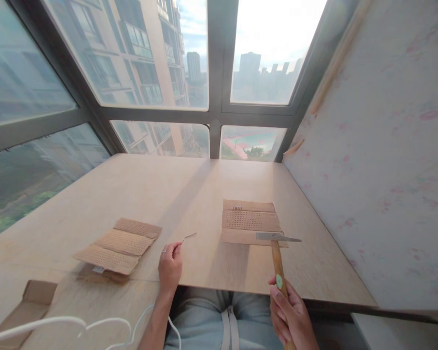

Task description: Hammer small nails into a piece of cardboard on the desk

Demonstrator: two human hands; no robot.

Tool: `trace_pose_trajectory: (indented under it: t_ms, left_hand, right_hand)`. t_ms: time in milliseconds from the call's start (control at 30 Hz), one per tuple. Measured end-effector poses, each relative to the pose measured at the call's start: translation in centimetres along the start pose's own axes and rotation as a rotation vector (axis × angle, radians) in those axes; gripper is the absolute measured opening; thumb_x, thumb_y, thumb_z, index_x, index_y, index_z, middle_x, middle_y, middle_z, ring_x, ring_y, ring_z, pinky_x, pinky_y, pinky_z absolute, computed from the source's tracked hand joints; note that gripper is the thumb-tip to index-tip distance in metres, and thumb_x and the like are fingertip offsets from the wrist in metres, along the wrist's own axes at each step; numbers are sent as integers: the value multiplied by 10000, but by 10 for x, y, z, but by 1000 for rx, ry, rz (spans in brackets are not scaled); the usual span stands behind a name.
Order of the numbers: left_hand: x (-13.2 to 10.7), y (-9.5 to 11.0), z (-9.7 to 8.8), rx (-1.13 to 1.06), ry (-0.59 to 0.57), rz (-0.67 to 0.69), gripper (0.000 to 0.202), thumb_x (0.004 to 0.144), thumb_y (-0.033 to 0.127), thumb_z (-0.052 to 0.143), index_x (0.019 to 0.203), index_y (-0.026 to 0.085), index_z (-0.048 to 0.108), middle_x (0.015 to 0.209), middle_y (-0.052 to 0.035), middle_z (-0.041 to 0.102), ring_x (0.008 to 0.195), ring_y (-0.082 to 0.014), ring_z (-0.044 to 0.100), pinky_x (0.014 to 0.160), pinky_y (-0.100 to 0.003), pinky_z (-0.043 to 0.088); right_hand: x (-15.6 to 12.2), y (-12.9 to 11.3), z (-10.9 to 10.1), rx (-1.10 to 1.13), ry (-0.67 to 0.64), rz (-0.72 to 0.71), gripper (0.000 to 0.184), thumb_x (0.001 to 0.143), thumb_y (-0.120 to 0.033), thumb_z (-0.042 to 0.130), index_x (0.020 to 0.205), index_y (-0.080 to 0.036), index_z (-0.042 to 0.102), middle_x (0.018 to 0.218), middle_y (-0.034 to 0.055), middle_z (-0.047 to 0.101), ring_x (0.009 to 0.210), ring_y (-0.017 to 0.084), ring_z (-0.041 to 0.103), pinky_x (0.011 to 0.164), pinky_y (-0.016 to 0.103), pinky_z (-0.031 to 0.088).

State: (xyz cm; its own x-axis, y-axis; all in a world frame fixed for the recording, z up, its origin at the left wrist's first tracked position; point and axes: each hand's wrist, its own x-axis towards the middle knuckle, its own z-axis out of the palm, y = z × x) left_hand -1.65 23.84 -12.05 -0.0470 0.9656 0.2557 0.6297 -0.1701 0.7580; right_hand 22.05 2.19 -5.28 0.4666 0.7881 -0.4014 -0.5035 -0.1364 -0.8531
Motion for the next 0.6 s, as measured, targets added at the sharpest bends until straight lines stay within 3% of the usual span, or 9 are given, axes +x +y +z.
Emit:
trace_pose_trajectory:
  t_ms: [167, 600]
  left_hand:
    - [-1, -4, 1, -9, 12, -64, 318, 833, 466, 450, 886, 192, 603, 883, -117, 690, 865, -265, 653, 802, -394, 517]
    - [-2, 3, 1, 55, -19, -23, 322, 816, 492, 474, 843, 199, 607, 824, -94, 671, 793, -246, 640, 758, -379, 517]
  right_hand:
    - [3, 2, 3, 17, -23, 15, 514, 739, -588, 724, 993, -223, 465, 464, -149, 317, 270, -3, 170, 245, 111, 229]
    - [2, 10, 5, 76, -42, 40, 498, 770, -571, 704, 1027, -229, 449, 467, -147, 334, 273, -4, 160, 247, 105, 216]
